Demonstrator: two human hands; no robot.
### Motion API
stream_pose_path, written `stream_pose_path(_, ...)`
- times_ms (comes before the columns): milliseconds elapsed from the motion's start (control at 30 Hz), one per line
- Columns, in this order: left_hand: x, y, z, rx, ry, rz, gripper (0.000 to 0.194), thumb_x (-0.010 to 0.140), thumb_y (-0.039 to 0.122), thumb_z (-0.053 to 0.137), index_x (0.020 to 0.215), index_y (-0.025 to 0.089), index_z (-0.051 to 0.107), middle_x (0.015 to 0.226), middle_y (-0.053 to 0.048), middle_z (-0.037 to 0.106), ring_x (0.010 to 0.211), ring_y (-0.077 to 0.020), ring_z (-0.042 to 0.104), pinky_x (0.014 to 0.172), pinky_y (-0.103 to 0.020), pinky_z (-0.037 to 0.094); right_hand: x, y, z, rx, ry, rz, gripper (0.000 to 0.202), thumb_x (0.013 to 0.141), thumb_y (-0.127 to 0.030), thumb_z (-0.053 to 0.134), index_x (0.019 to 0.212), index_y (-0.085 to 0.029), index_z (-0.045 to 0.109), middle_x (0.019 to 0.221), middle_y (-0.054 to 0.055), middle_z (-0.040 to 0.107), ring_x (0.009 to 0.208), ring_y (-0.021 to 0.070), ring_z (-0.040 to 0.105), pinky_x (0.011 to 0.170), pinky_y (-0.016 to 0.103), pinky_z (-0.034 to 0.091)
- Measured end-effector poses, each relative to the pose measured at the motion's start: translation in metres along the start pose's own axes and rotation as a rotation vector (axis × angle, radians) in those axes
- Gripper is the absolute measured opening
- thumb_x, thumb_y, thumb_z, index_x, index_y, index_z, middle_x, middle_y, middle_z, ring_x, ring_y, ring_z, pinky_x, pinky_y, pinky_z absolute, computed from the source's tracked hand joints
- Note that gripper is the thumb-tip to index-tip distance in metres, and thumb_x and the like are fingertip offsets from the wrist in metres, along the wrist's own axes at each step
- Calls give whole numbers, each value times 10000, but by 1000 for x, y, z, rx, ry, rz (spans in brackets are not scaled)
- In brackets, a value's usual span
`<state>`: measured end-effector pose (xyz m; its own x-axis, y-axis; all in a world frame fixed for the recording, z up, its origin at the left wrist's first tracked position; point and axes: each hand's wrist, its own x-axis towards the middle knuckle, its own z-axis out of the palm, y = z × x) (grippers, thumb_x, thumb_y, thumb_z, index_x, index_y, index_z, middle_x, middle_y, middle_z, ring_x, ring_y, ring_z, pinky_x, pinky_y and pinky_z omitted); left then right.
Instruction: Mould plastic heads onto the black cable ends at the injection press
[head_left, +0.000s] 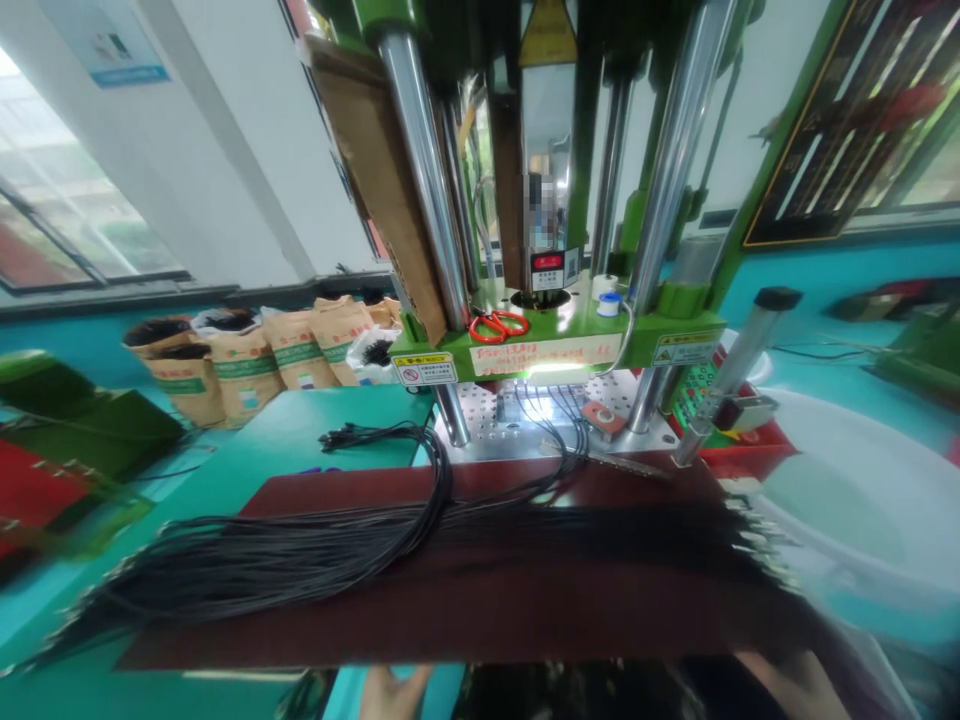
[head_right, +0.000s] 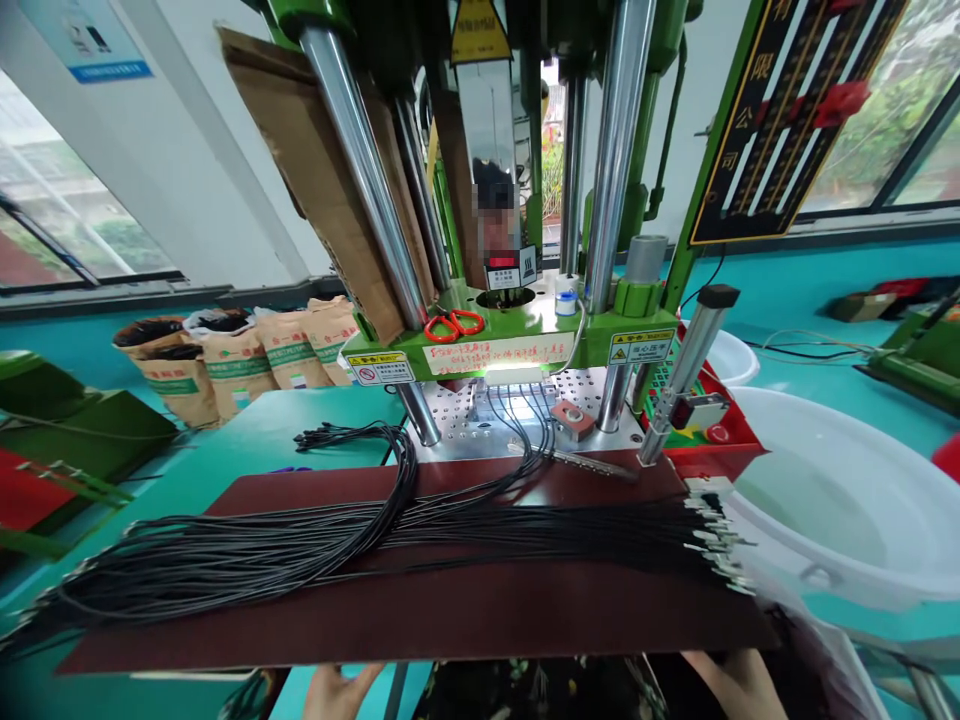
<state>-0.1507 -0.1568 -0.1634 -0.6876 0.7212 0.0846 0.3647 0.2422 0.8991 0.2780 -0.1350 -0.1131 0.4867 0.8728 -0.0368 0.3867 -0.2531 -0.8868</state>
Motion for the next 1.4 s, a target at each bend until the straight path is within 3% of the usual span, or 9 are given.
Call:
stream_pose_path(167, 2, 6, -6, -22, -42, 11, 436, 529, 538, 578, 739, 159, 627, 713, -85, 669, 1024, -388, 543, 917, -506, 397, 10, 14, 3, 14, 24, 40, 559, 431, -477, 638, 932, -231, 614, 744, 97, 688, 822, 356, 638, 661, 400, 537)
stream_pose_path(400, 9, 20, -13, 35, -99, -28, 501, 439, 519, 618, 807, 182, 663, 668, -54, 665, 901, -367, 601, 851, -463, 456, -2, -11, -1, 27, -60, 98, 431, 467, -404, 621, 853, -214, 627, 639, 77, 670, 763, 358, 638, 655, 415, 524)
stream_pose_path(500, 9, 21, -14, 40, -96, -21, 537, 448, 529, 617, 856, 183, 664, 675, -49, 666, 878, -358, 609, 829, -455, 470, -3, -10, -2, 18, -57, 108, 347, 470, -386, 608, 772, -214, 612, 611, 78, 662, 755, 353, 636, 660, 408, 520)
stream_pose_path(633, 4, 15, -13, 64, -92, -23, 496, 497, 504, 591, 848, 161, 662, 660, -54, 657, 849, -348, 612, 823, -455, 466, 1, 6, 2, -47, 31, 38, 267, 499, -403, 614, 700, -228, 598, 622, 70, 660, 824, 341, 632, 676, 385, 525)
stream_pose_path(767, 2, 9, -14, 71, -114, -60, 437, 508, 457, 599, 790, 127, 653, 614, -59, 639, 796, -336, 614, 796, -455, 473, 6, 19, 5, -59, 38, -56, 245, 526, -403, 610, 677, -211, 602, 602, 63, 653, 776, 319, 639, 671, 375, 526)
stream_pose_path(1033, 5, 17, -15, 89, -89, -26, 430, 469, 479, 635, 740, 145, 643, 666, -79, 662, 904, -353, 597, 845, -454, 452, 0, 14, 2, 3, -6, -70, 314, 544, -419, 647, 746, -180, 623, 616, 62, 660, 707, 288, 635, 628, 358, 524)
stream_pose_path(1200, 6, 3, -16, 166, -119, -36, 513, 514, 541, 588, 803, 120, 639, 750, -120, 672, 963, -376, 573, 875, -487, 425, -1, 16, 4, 60, -34, -55, 371, 528, -426, 672, 800, -177, 634, 650, 71, 661, 737, 291, 629, 644, 368, 522)
stream_pose_path(1400, 12, -12, -19, 200, -179, -26, 590, 457, 600, 619, 826, 139, 634, 760, -108, 673, 971, -377, 563, 896, -496, 406, 1, 24, 7, 15, 35, -51, 339, 511, -459, 672, 694, -184, 599, 634, 74, 651, 734, 287, 620, 653, 376, 516)
